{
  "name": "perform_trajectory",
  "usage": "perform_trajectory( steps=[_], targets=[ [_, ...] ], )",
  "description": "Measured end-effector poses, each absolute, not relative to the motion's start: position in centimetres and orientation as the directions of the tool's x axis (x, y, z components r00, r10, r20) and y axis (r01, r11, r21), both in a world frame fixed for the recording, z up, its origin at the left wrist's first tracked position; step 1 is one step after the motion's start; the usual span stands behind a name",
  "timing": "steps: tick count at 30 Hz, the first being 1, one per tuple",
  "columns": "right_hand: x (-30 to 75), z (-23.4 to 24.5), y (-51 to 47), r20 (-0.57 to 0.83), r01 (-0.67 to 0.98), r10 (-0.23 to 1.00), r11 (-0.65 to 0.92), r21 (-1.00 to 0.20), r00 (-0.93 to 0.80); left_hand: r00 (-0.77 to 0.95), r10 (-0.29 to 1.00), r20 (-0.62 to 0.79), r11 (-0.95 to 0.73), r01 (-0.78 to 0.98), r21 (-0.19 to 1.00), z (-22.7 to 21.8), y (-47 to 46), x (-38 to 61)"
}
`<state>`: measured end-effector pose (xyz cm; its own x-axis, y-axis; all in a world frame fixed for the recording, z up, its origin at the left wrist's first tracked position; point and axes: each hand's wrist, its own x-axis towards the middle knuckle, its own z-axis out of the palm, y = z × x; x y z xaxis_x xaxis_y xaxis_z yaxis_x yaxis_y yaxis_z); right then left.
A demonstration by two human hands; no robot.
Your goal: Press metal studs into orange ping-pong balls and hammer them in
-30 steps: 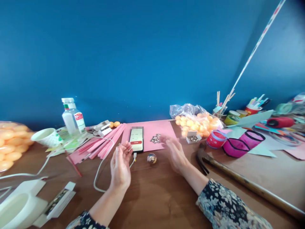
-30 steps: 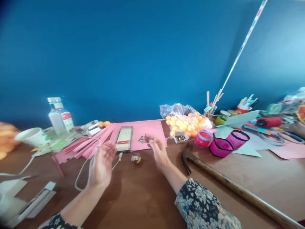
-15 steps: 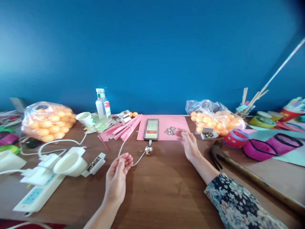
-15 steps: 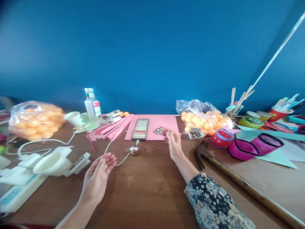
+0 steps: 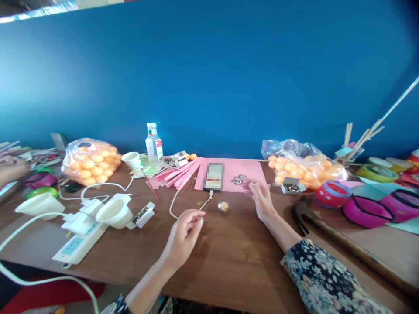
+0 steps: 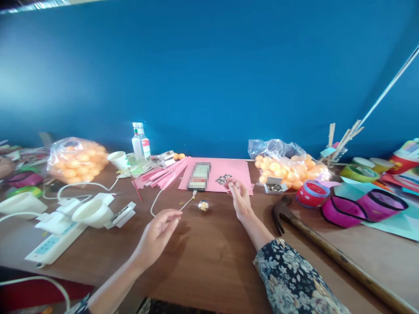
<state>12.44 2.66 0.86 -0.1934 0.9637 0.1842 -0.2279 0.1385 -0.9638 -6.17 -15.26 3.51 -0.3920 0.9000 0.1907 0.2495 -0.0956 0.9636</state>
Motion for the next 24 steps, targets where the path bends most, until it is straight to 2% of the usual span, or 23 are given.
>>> perform_trajectory(
  steps=[4, 7, 10, 13, 15, 18, 21, 24],
  targets=[
    [12.4, 1.6, 1.6, 0.273, -0.098, 0.9, 0.255, -0.962, -0.339, -0.212, 0.889, 0.406, -0.224, 0.572, 0.789, 4.2, -13.5, -5.4],
    [12.2, 2.2, 0.1, 0.391, 0.071, 0.733, 0.511, -0.856, -0.556, -0.039, 0.9, 0.434, -0.252, 0.765, 0.593, 4.0, -11.7, -4.8],
    [12.0, 2.3, -1.0, 0.44, 0.164, 0.542, 0.743, -0.648, -0.716, 0.074, 0.913, 0.402, -0.278, 0.833, 0.478, 3.4, -10.0, -4.4],
    [11.8, 1.7, -1.2, 0.433, 0.204, 0.502, 0.796, -0.57, -0.749, 0.108, 0.908, 0.405, -0.302, 0.839, 0.453, 3.1, -8.4, -4.3],
    [11.8, 1.3, -0.7, 0.442, 0.239, 0.573, 0.757, -0.608, -0.69, 0.088, 0.893, 0.441, -0.319, 0.817, 0.481, 3.1, -7.3, -4.2],
    [11.9, 1.0, 0.4, 0.445, 0.214, 0.729, 0.616, -0.758, -0.52, 0.046, 0.847, 0.529, -0.379, 0.75, 0.542, 3.4, -5.7, -3.6],
    [11.9, 1.2, 0.9, 0.322, 0.029, 0.868, 0.359, -0.933, -0.378, -0.014, 0.797, 0.604, -0.445, 0.662, 0.603, 3.4, -4.4, -2.5],
    [11.8, 1.4, 0.9, 0.144, -0.194, 0.921, 0.076, -0.978, -0.362, -0.06, 0.816, 0.575, -0.457, 0.542, 0.705, 2.9, -3.8, -1.1]
  ],
)
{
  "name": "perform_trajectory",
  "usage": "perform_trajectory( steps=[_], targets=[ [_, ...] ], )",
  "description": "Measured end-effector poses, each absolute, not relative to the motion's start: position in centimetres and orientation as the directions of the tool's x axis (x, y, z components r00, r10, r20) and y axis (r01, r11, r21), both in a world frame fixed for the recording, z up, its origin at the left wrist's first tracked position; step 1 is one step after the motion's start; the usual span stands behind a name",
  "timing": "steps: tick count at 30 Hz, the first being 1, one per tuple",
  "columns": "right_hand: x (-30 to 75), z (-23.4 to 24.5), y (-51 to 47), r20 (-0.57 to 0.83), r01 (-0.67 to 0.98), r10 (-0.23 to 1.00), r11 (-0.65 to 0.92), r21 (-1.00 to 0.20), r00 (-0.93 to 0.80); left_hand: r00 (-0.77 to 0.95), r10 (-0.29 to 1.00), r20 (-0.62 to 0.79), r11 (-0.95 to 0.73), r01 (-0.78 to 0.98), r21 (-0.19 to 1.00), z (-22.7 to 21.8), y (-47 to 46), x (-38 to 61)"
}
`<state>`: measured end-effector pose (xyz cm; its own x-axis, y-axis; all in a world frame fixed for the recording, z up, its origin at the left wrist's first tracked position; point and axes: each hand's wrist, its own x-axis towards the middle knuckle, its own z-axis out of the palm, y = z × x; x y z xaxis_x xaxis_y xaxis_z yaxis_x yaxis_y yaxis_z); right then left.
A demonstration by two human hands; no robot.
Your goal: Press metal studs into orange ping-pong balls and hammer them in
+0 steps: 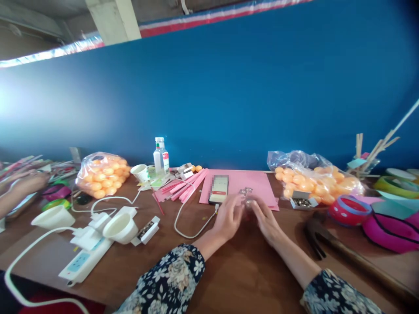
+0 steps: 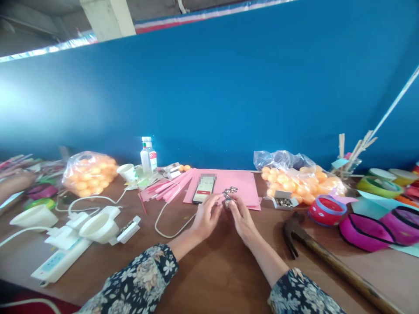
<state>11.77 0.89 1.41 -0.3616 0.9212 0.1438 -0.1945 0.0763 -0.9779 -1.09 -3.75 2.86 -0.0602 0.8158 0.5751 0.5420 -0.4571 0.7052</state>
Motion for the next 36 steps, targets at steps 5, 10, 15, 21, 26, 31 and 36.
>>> perform_trajectory(
  steps=[5, 10, 15, 21, 26, 31, 36],
  targets=[
    [11.5, 1.5, 0.4, 0.071, -0.407, 0.894, -0.13, -0.904, -0.442, -0.197, 0.905, 0.378, -0.34, 0.2, 0.919, 2.0, -3.7, 0.3],
    [11.4, 1.2, 0.6, 0.073, -0.426, 0.904, -0.126, -0.896, -0.421, -0.151, 0.937, 0.314, -0.308, 0.065, 0.949, 2.2, -3.3, -0.1],
    [11.4, 0.7, 1.0, 0.077, -0.413, 0.915, -0.102, -0.905, -0.396, -0.111, 0.938, 0.327, -0.317, 0.101, 0.943, 2.2, -3.1, -0.6],
    [11.4, 0.8, 1.0, 0.146, -0.365, 0.918, 0.001, -0.931, -0.369, -0.099, 0.956, 0.276, -0.278, -0.005, 0.961, 2.3, -3.1, -0.9],
    [11.5, 1.1, 0.8, 0.159, -0.296, 0.909, 0.041, -0.954, -0.385, -0.188, 0.955, 0.231, -0.25, -0.088, 0.964, 2.3, -3.0, -1.0],
    [11.5, 1.4, 0.7, 0.171, -0.287, 0.894, 0.05, -0.957, -0.413, -0.212, 0.96, 0.18, -0.222, -0.194, 0.955, 2.1, -3.5, -0.8],
    [11.4, 1.3, 0.8, 0.151, -0.277, 0.906, 0.04, -0.96, -0.394, -0.266, 0.951, 0.159, -0.203, -0.145, 0.968, 1.6, -3.5, -1.0]
  ],
)
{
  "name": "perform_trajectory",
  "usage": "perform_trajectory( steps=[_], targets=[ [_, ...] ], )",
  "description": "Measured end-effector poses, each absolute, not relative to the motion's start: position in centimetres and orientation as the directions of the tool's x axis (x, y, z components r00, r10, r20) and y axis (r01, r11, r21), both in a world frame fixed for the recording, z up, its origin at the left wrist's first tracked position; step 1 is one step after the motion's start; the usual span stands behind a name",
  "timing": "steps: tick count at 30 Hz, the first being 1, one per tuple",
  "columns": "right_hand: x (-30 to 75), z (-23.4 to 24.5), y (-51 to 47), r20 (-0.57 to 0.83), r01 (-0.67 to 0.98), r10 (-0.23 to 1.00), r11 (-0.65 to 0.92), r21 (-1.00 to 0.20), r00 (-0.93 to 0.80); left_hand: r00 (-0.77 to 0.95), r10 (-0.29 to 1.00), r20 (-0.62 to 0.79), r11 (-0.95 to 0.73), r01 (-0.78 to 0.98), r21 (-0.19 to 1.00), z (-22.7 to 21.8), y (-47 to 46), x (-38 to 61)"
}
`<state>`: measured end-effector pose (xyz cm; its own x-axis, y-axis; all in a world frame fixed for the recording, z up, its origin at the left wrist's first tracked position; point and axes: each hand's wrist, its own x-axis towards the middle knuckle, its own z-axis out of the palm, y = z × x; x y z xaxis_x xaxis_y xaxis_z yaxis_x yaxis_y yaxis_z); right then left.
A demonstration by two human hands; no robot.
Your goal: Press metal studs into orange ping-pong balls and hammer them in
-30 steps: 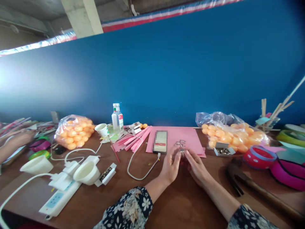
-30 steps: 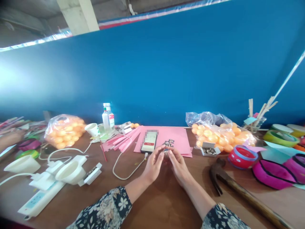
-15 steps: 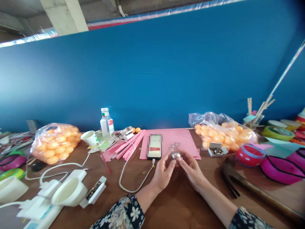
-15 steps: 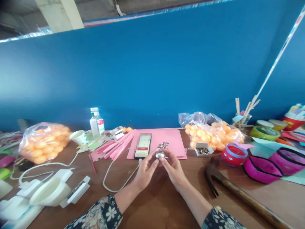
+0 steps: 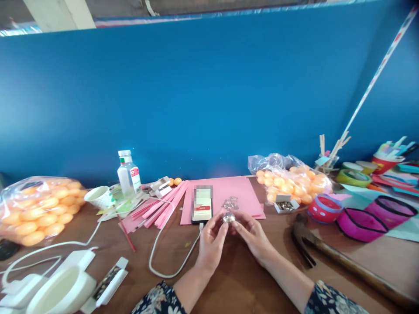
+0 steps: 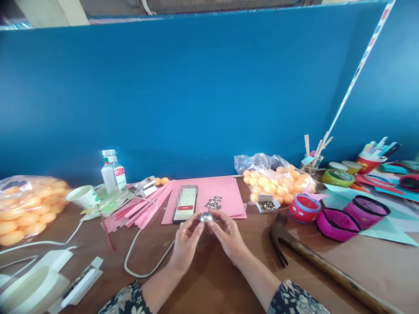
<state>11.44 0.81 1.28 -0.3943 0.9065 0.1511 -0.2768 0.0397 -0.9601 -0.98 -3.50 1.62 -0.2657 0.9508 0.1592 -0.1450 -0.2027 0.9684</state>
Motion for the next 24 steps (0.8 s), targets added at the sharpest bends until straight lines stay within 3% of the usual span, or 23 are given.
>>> perform_trajectory(
  steps=[6, 13, 24],
  targets=[
    [11.31, 1.2, 0.78, 0.15, -0.3, 0.906, 0.027, -0.954, -0.396, -0.284, 0.941, 0.187, -0.206, -0.039, 0.978, 1.26, -3.19, -1.32],
    [11.3, 1.29, 0.77, 0.141, -0.282, 0.909, 0.027, -0.959, -0.392, -0.243, 0.964, 0.107, -0.134, -0.098, 0.986, 1.34, -3.2, -1.27],
    [11.21, 0.82, 0.77, 0.135, -0.259, 0.924, 0.04, -0.965, -0.358, -0.225, 0.968, 0.114, -0.12, -0.015, 0.993, 1.07, -2.92, -1.54]
  ],
)
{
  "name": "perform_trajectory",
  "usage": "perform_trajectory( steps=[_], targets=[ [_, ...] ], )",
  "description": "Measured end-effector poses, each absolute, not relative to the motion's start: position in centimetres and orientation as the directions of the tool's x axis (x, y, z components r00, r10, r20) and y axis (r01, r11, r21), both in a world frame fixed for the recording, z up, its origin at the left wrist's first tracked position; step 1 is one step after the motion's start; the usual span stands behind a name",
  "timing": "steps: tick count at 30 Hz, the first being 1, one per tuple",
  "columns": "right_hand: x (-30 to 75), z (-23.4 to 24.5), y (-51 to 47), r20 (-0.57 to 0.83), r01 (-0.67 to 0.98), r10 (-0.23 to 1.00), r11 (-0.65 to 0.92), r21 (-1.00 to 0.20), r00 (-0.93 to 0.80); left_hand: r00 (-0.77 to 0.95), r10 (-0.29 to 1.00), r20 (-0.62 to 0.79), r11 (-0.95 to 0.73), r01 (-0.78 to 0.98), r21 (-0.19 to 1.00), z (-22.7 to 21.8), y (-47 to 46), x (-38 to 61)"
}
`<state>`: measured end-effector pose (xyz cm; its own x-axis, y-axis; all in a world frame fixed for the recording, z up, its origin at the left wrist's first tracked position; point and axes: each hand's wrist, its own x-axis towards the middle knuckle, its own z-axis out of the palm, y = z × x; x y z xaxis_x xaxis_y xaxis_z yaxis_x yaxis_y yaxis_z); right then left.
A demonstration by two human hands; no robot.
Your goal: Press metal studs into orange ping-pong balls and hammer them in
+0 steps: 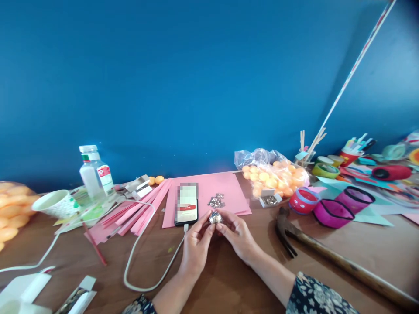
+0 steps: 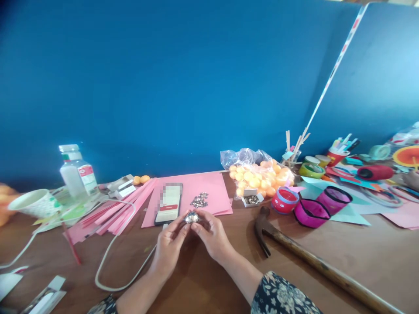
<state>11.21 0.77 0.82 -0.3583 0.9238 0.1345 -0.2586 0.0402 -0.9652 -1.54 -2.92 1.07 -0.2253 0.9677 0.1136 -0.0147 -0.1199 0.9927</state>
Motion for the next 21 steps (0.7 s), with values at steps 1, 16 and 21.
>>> perform_trajectory(
  steps=[1, 16, 21],
  targets=[
    [11.23, 0.87, 0.74, 0.135, -0.255, 0.926, 0.043, -0.966, -0.353, -0.231, 0.966, 0.113, -0.118, -0.01, 0.993, 1.04, -2.91, -1.57],
    [11.34, 1.58, 0.33, 0.189, -0.228, 0.905, 0.106, -0.968, -0.381, -0.28, 0.951, 0.129, -0.163, -0.102, 0.981, 0.83, -3.03, -1.36],
    [11.41, 1.75, 0.36, 0.145, -0.274, 0.913, 0.038, -0.961, -0.381, -0.23, 0.956, 0.18, -0.186, -0.005, 0.982, 1.13, -3.09, -1.53]
  ],
)
